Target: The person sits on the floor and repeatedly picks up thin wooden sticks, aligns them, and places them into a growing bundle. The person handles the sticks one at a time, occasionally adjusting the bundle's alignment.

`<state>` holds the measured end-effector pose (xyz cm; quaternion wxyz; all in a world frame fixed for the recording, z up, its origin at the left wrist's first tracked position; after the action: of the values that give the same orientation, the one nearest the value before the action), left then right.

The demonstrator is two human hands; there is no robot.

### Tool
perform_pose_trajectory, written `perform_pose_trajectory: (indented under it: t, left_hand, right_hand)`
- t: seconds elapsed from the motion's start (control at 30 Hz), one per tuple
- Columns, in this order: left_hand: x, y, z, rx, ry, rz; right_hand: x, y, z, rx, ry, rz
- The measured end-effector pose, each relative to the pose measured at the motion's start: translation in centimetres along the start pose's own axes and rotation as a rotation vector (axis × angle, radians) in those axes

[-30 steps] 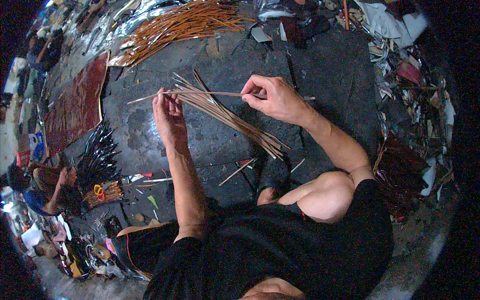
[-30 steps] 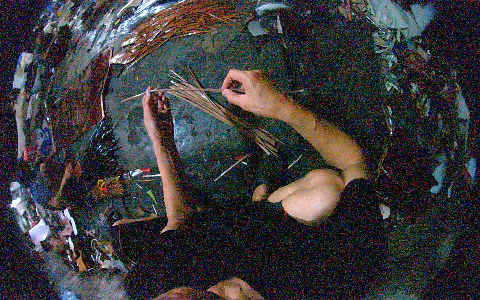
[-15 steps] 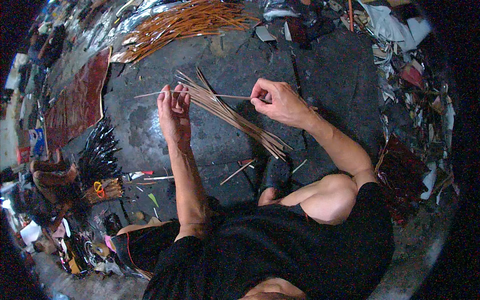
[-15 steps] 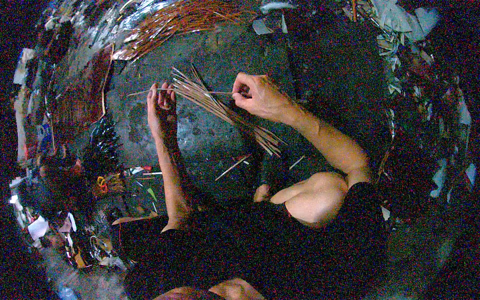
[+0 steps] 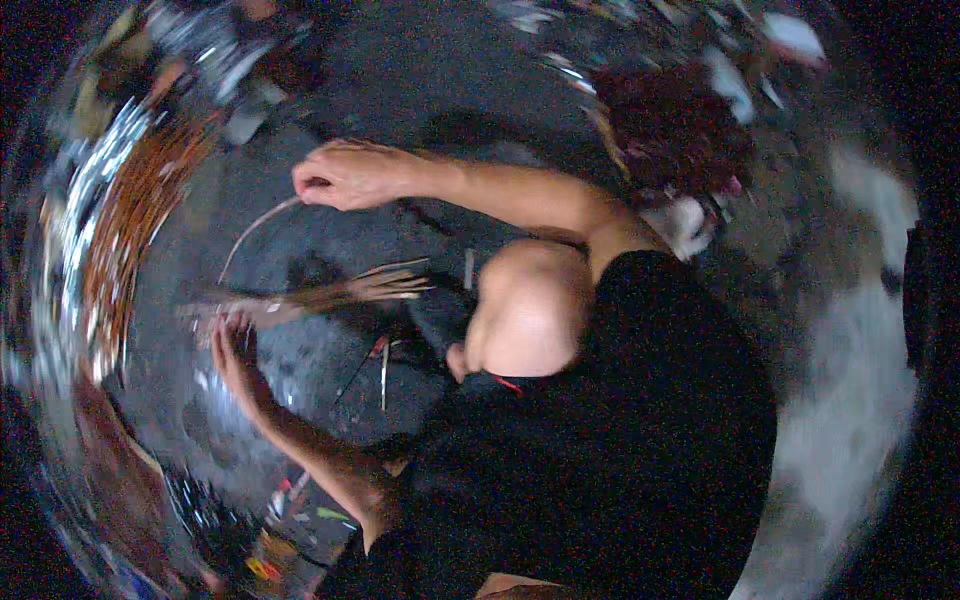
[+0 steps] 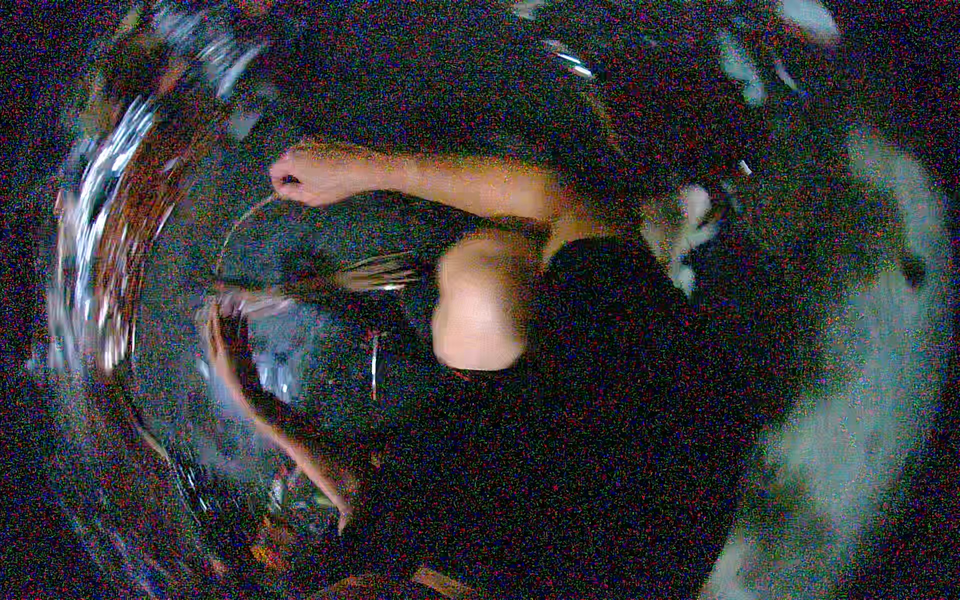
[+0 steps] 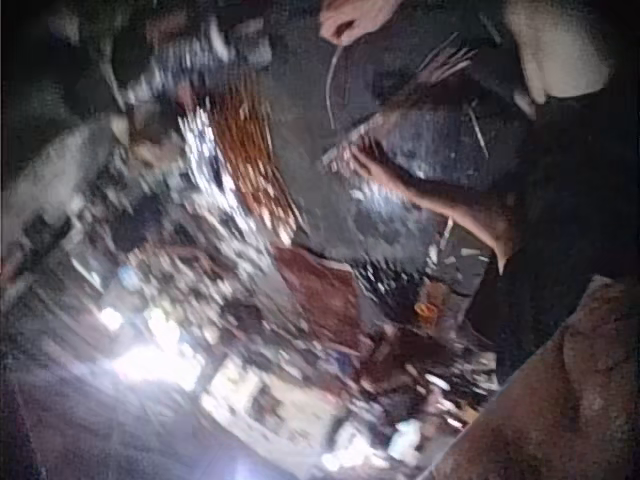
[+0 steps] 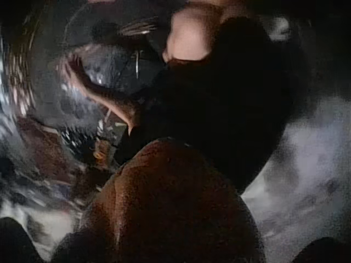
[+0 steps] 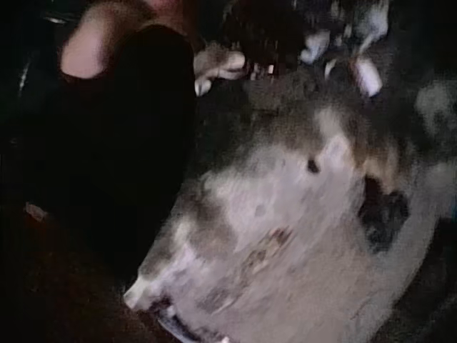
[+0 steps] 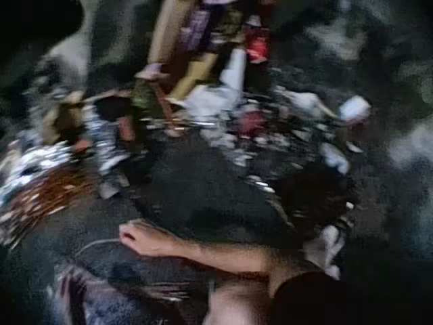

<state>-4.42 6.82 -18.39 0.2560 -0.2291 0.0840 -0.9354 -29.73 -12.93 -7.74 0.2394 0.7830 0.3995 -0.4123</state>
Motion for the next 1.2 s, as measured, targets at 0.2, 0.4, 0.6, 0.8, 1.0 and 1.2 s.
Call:
perform_pose_trajectory:
  t: [0.2, 0.4, 0.6, 0.8, 1.0, 1.2]
  left_hand:
    - [-6.7, 2.9, -4.0, 0.168, 0.375, -0.008]
    - [-5.5, 5.4, -4.5, 0.073, 0.158, -0.112]
    - [-0.2, 4.0, -3.5, -0.033, 0.098, -0.051]
    - [-2.2, 4.5, -5.0, 0.023, 0.240, -0.135]
    - [-5.4, 5.2, -5.4, -0.153, 0.055, 0.020]
    - [-4.8, 4.9, -4.4, 0.137, 0.099, 0.051]
  right_hand:
    - [-5.4, -12.8, 5.2, 0.338, -0.124, 0.473]
    - [-1.2, -22.3, 5.8, 0.657, -0.127, 0.525]
    - [5.5, -22.1, 7.2, 0.689, 0.058, 0.642]
    - [3.7, -26.6, 9.9, 0.711, -0.286, 0.874]
    - [-6.7, -42.9, 10.8, 1.239, -0.634, 0.819]
    - [-7.6, -60.8, 16.3, 1.645, -0.682, 0.715]
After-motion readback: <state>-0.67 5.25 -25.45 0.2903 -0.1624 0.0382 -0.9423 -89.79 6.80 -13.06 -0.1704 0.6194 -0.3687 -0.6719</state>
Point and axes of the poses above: each hand's wrist, its own y-axis towards the middle knuckle, its own x-axis out of the palm, z = x × y, the point moved 2 cm from there along y, towards the middle knuckle, and after that the axes turned 6 degrees about -y, right-handed, at the moved point
